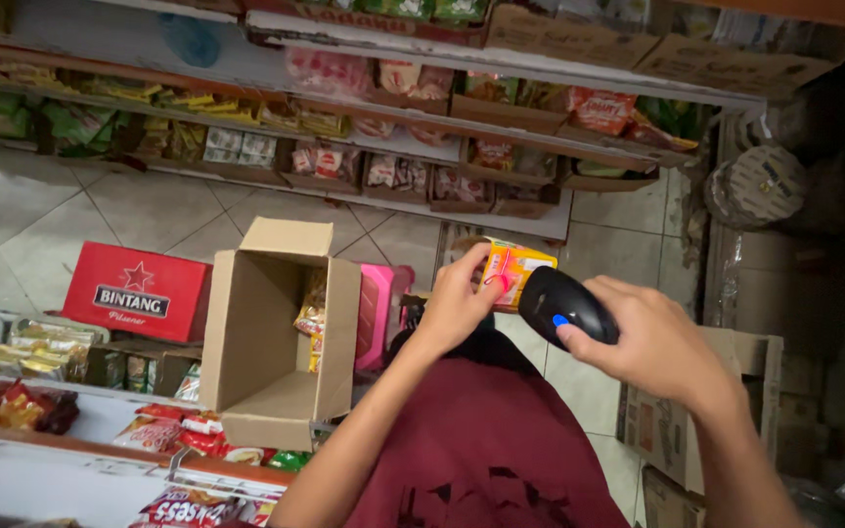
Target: The person repeatedly picks up yellow snack packets from a cardboard box and scans their barcodes using a handheld barcode scanner. After scanning, the person places the packets onto a nearby store shelf among other similar products.
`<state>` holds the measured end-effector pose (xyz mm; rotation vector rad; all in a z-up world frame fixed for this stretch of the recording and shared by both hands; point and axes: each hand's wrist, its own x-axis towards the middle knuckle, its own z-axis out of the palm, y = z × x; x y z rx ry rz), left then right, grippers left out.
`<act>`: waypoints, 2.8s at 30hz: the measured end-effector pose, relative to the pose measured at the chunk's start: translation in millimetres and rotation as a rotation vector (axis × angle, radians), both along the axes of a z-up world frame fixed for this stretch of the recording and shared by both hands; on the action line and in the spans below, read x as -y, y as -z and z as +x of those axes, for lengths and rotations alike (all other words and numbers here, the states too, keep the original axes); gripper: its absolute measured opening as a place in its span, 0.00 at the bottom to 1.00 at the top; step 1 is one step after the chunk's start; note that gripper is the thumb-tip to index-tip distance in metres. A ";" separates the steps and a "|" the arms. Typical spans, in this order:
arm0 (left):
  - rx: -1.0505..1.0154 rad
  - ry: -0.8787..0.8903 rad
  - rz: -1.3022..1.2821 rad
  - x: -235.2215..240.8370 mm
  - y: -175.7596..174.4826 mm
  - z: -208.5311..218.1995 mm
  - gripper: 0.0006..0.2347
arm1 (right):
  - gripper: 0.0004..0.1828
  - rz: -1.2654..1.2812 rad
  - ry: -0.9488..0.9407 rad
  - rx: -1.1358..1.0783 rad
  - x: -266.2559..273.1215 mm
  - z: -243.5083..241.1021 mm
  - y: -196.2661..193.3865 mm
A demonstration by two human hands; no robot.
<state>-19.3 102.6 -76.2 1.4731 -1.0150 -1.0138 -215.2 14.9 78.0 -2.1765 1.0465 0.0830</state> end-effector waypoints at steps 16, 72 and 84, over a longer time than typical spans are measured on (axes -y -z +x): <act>0.015 -0.018 0.041 -6.9 -3.0 1.8 0.14 | 0.29 0.000 0.005 -0.088 -17.0 1.4 -16.6; -0.689 0.075 -0.005 -17.6 -0.7 0.2 0.30 | 0.35 0.570 0.283 0.417 2.5 -26.3 85.3; -0.221 0.061 -0.003 -11.5 -7.8 7.9 0.15 | 0.37 1.085 0.652 0.988 -3.2 -2.8 61.4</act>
